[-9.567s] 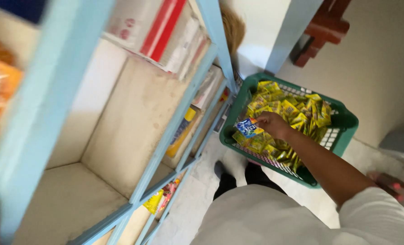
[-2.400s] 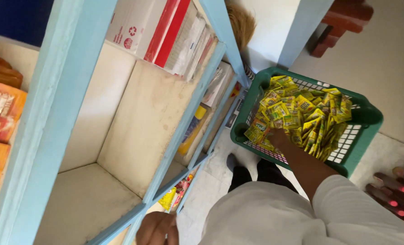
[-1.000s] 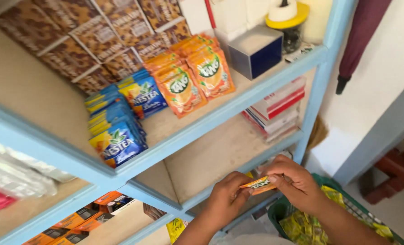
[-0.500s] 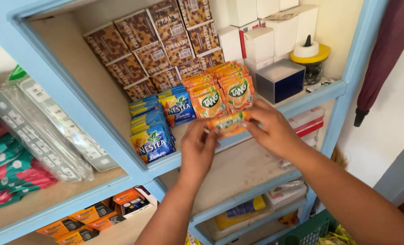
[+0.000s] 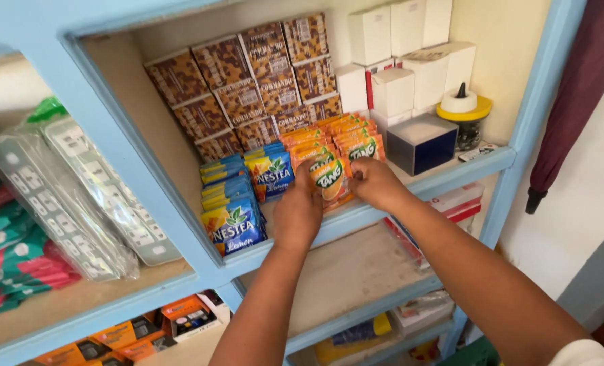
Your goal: Restocking and organizing drink powder packets on a store shelf.
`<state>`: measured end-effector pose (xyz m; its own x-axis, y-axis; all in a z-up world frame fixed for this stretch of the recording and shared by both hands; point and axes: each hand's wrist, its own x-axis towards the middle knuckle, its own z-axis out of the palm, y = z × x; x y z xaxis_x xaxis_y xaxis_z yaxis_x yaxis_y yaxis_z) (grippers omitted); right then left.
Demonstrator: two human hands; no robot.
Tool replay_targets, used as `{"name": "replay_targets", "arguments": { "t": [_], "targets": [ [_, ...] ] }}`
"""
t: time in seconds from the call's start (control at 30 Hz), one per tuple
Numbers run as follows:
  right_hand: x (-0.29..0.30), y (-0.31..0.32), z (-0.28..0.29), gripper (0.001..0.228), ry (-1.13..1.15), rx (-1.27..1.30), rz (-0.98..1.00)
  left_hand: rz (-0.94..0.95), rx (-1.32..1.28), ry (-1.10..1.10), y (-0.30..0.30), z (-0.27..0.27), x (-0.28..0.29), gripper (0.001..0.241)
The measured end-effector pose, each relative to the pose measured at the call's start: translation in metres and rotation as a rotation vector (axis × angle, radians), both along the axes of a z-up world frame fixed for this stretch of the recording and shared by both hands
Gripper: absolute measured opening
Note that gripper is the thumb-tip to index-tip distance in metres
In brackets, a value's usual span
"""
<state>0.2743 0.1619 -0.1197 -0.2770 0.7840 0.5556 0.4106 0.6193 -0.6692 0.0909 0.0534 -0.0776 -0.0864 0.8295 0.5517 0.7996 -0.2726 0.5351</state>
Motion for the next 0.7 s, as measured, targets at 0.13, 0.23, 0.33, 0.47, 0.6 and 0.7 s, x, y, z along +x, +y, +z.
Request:
{"name": "replay_targets", "arguments": {
  "t": [0.13,0.23,0.33,0.47,0.6,0.7],
  "targets": [
    [-0.005,0.004,-0.002,0.007,0.007,-0.113,-0.096,-0.029,0.104,0.013,-0.001,-0.007,0.001,0.061],
    [-0.010,-0.009,0.008,0.017,-0.024,-0.096,-0.170,-0.062,0.264,0.010,-0.006,-0.013,0.001,0.060],
    [-0.009,-0.037,0.019,0.028,0.064,0.034,-0.199,-0.048,0.373,0.057,-0.015,-0.016,0.006,0.054],
    [-0.012,-0.048,0.012,0.021,0.062,0.158,-0.107,-0.022,0.364,0.086,-0.022,-0.013,0.006,0.048],
    [-0.012,-0.044,0.018,0.015,-0.384,0.206,0.168,0.004,0.454,0.107,-0.020,-0.013,0.007,0.035],
    [-0.015,-0.048,0.018,0.024,-0.554,0.168,0.108,0.019,0.503,0.136,-0.022,-0.018,0.009,0.025]
  ]
}}
